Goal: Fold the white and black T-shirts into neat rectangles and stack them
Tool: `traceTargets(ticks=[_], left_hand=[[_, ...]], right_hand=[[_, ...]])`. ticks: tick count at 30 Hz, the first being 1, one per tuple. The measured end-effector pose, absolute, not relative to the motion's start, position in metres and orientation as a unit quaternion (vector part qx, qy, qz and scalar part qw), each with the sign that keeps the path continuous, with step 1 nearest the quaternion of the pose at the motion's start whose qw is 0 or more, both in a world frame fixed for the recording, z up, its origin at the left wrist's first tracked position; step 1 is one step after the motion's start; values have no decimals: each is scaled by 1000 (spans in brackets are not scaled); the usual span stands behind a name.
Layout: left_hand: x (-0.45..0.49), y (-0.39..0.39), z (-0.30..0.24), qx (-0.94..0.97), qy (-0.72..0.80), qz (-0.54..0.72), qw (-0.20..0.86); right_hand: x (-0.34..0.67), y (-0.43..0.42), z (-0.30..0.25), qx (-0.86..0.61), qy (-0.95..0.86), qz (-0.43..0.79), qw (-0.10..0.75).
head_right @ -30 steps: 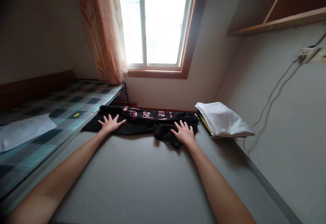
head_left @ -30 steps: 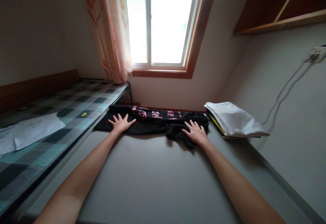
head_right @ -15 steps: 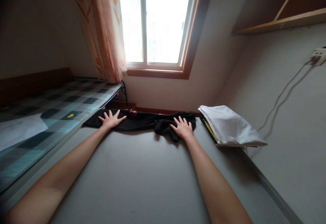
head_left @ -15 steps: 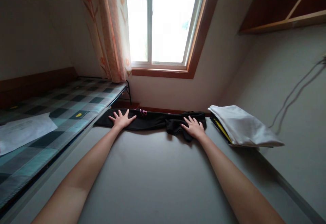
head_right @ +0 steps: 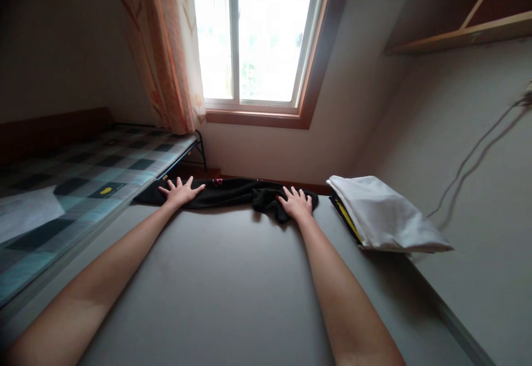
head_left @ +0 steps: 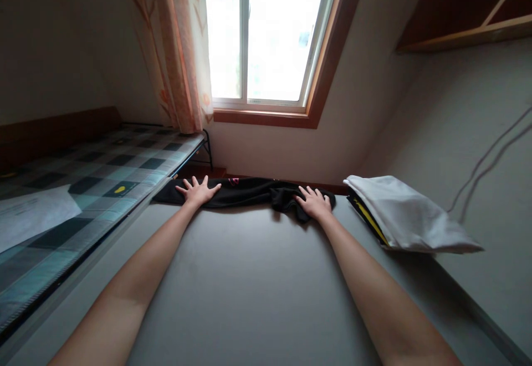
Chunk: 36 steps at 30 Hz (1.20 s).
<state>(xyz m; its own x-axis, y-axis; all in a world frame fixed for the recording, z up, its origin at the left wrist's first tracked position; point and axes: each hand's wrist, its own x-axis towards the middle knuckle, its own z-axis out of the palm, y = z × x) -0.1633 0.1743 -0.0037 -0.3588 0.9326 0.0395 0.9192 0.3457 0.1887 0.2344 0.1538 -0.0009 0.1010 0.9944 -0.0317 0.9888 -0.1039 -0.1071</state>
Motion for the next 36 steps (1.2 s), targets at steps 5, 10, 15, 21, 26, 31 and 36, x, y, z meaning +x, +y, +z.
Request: traceTargets(ticks=[5,10,15,21,26,31,36], left_hand=[[-160,179,-1,534,839,99,35],[-155,181,2,502,858,107,34],[-154,187,2,500,859,102,38],[-150,196,6,489,865,101,40],[-150,200,5,497,859,114,34],[-152,193,0,559,811,172,-4],[-150,182,-2,566,798,199,-60]], right_hand=[[226,160,-2,-782,-618,51,68],[216,164,-9,-805,-578,21,132],[214,171,-14,-812,-558,7,171],[215,180,-13,-814,-552,-2,181],[215,184,-7,-787,-579,0,210],[217,184,-6,-760,-597,-41,255],[216,178,-6,-728,-633,-85,248]])
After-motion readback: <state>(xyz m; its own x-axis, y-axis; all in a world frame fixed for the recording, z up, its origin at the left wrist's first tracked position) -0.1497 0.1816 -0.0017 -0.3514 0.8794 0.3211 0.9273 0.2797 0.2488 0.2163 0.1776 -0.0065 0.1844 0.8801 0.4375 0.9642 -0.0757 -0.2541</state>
